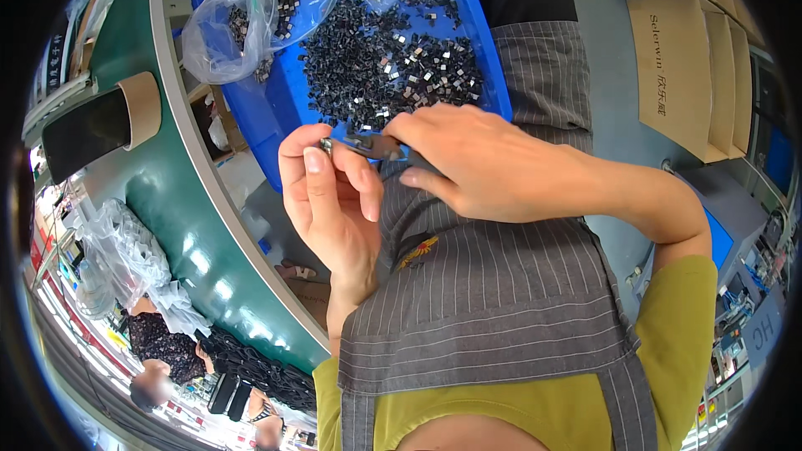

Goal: Trimming and inspecting small black electronic components using wire cutters at a workbench.

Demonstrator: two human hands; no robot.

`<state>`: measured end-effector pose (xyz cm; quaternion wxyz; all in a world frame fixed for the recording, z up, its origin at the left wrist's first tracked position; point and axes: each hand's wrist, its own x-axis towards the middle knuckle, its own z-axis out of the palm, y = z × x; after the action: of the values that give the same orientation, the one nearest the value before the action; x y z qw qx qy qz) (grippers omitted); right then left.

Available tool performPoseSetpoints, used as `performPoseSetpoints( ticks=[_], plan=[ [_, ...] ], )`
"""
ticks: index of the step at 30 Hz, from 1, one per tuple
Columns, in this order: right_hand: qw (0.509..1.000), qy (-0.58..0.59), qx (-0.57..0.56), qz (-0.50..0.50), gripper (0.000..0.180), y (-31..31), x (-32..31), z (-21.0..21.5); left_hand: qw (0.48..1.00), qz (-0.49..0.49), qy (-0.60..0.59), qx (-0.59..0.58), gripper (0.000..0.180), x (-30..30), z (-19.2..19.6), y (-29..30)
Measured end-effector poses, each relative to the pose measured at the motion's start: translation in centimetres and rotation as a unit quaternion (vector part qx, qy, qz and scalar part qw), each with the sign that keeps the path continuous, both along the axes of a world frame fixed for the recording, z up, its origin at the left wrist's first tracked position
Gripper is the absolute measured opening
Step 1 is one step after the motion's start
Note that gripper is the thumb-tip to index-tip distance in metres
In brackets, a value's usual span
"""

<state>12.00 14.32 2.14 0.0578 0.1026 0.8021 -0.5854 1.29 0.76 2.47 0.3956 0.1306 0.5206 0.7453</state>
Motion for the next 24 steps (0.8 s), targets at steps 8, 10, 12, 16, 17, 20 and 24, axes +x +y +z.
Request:
performPoseSetpoints(
  ticks=[8,10,12,16,17,20,24],
  plan=[
    [0.962,0.071,0.26,-0.044,0.037,0.3,0.4,1.0,0.995,-0.012,0.088,-0.045,0.027,0.7,0.7,-0.3],
    [0.957,0.08,0.274,-0.051,0.047,0.5,0.3,0.8,0.994,-0.021,0.094,-0.046,0.028,0.3,0.6,-0.6],
    [0.952,0.088,0.288,-0.057,0.058,0.5,0.3,0.7,0.995,-0.06,0.076,0.006,0.024,0.1,0.5,-0.8],
    [0.939,0.109,0.319,-0.064,0.059,0.4,0.4,0.4,0.995,-0.064,0.081,0.004,0.024,0.2,0.8,-1.1],
    [0.937,0.115,0.322,-0.067,0.06,0.3,0.4,0.3,0.994,-0.067,0.085,0.0,0.024,0.3,0.9,-1.1],
    [0.936,0.118,0.324,-0.067,0.06,0.3,0.6,0.5,0.993,-0.071,0.09,0.003,0.024,0.4,1.0,-1.3],
    [0.932,0.126,0.332,-0.071,0.059,-0.2,1.1,0.1,0.992,-0.078,0.1,0.019,0.025,0.7,0.5,-1.9]
  ],
)
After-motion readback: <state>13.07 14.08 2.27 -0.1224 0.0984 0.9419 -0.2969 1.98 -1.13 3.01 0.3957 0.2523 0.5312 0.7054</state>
